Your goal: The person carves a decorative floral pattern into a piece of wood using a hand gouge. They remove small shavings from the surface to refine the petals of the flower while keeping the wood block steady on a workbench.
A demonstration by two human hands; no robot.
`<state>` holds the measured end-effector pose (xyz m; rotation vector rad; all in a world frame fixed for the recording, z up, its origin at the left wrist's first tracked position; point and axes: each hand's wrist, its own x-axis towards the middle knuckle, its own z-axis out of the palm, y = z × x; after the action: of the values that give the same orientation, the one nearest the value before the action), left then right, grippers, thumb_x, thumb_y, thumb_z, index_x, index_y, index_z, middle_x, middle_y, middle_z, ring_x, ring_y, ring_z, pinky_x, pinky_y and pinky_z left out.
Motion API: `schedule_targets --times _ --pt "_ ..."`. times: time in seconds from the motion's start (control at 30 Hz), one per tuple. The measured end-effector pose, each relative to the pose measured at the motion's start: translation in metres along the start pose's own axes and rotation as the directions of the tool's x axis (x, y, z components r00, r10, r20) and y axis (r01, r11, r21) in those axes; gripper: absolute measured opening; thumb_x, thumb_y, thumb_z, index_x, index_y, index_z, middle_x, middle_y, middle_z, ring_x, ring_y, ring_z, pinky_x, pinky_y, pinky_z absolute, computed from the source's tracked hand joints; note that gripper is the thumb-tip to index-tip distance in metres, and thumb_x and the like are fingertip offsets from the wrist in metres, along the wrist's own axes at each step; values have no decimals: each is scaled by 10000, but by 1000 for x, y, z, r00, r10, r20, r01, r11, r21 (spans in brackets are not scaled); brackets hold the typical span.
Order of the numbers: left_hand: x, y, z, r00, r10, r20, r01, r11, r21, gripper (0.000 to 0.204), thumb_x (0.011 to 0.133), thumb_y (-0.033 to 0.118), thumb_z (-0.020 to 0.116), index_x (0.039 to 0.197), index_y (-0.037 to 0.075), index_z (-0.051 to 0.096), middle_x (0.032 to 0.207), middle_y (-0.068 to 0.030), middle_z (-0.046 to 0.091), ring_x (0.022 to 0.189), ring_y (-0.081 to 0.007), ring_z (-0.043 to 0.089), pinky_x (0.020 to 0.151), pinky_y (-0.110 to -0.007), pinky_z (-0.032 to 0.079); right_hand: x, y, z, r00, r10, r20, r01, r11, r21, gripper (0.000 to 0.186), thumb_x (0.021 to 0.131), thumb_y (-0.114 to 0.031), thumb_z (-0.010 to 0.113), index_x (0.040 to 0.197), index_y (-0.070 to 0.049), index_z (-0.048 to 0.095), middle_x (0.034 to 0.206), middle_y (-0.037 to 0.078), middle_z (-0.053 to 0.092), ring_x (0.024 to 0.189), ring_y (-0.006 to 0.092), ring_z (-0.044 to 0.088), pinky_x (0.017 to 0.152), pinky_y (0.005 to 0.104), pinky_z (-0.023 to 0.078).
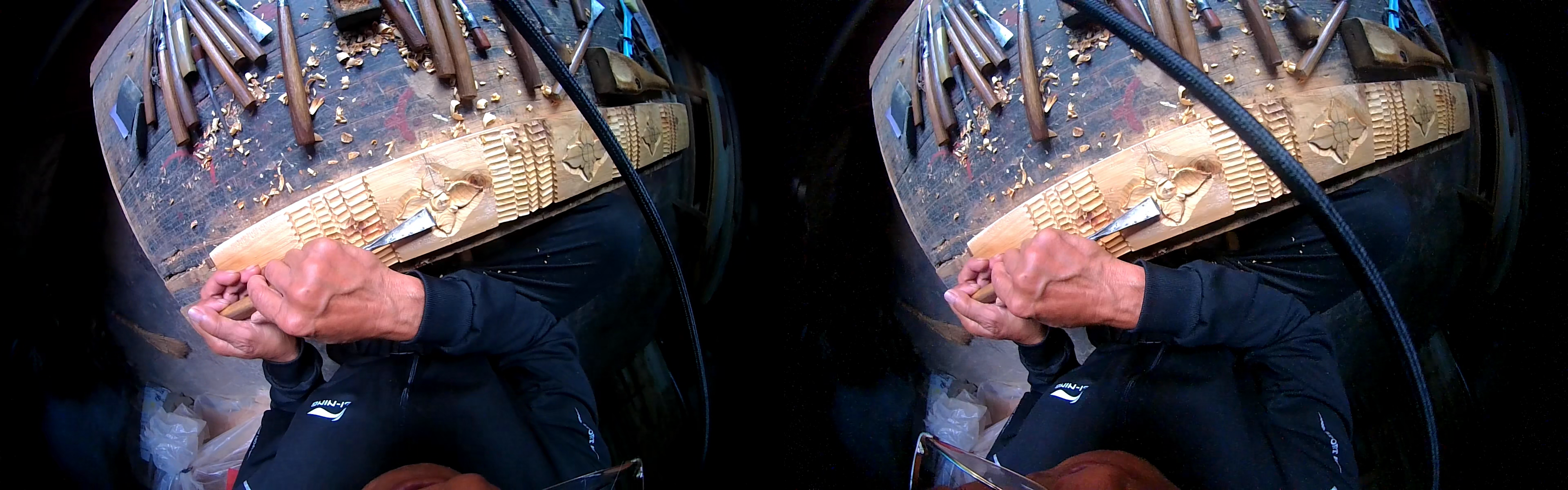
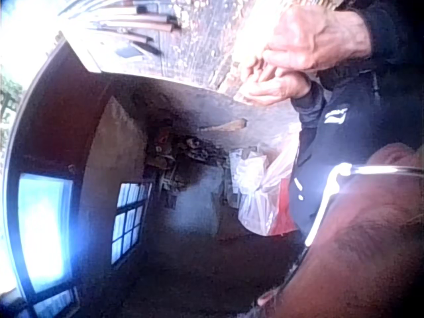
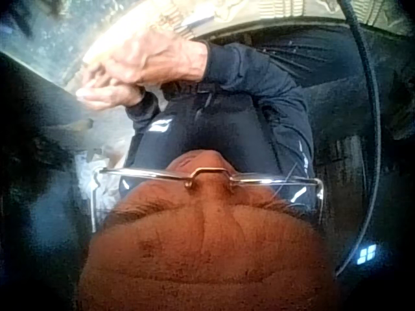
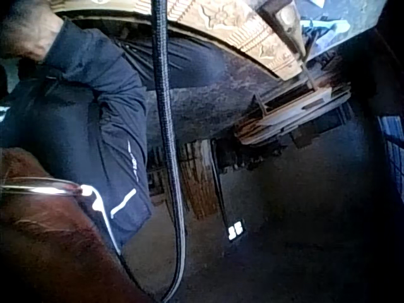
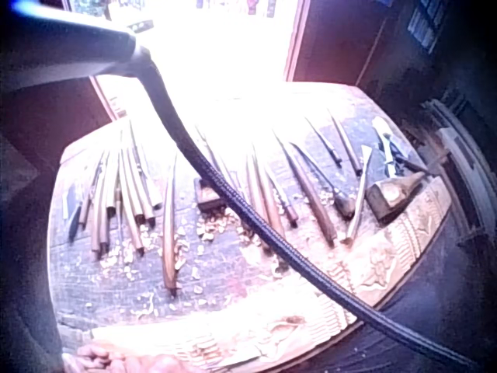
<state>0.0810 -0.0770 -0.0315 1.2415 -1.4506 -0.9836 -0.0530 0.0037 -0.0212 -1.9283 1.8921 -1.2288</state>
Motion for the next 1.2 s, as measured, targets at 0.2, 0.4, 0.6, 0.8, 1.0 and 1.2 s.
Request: schedule_targets --times 0.2,0.4,0.6,0.8,1.0,1.2 --pt "0 -3 -1 1000 15 5 -16 999 30 537 1208 498 383 890 69 448 939 -175 651 765 -233 689 671 -310 561 -2 1 -3 1000 2 7 -2 1000 -3 349 890 -143 716 1122 117 742 746 100 651 655 233 729 526 375 589" --pt "-6 -16 -8 991 122 55 -96 935 -341 614 1163 650 374 1078 46 449 1000 -229 669 793 -299 707 703 -381 631 -5 -3 -7 980 -146 -132 130 984 -122 319 895 -163 722 1071 103 740 719 54 603 634 180 680 513 311 503" --pt "-26 -7 -30 864 354 358 -45 763 -645 894 1008 812 482 1343 -15 445 1128 -346 674 858 -423 760 757 -506 690 -19 -46 -40 922 -198 -334 105 955 -277 498 1060 -418 744 990 74 763 683 19 595 558 95 543 505 255 346" --pt "-55 5 -31 777 347 526 -111 897 -427 1007 932 898 500 1236 -60 558 1010 -278 705 819 -337 748 741 -417 661 -76 -56 -79 1000 -10 -23 4 971 -241 354 852 -159 736 1133 55 754 764 26 574 591 106 538 500 291 344" --pt "-50 34 -17 634 425 646 -284 905 -316 244 1064 207 747 1031 -35 738 889 -181 789 779 -289 781 738 -351 615 -85 -26 -145 876 409 -255 -373 910 178 211 932 -100 797 1116 -5 754 859 109 735 604 154 648 559 312 522" --pt "-27 52 24 574 491 655 -357 870 -340 47 991 -11 775 1024 -28 746 864 -140 774 735 -238 749 689 -324 579 -44 49 -212 674 704 -224 -371 585 721 312 1176 -339 584 1236 -53 693 989 49 731 636 39 568 520 177 404"
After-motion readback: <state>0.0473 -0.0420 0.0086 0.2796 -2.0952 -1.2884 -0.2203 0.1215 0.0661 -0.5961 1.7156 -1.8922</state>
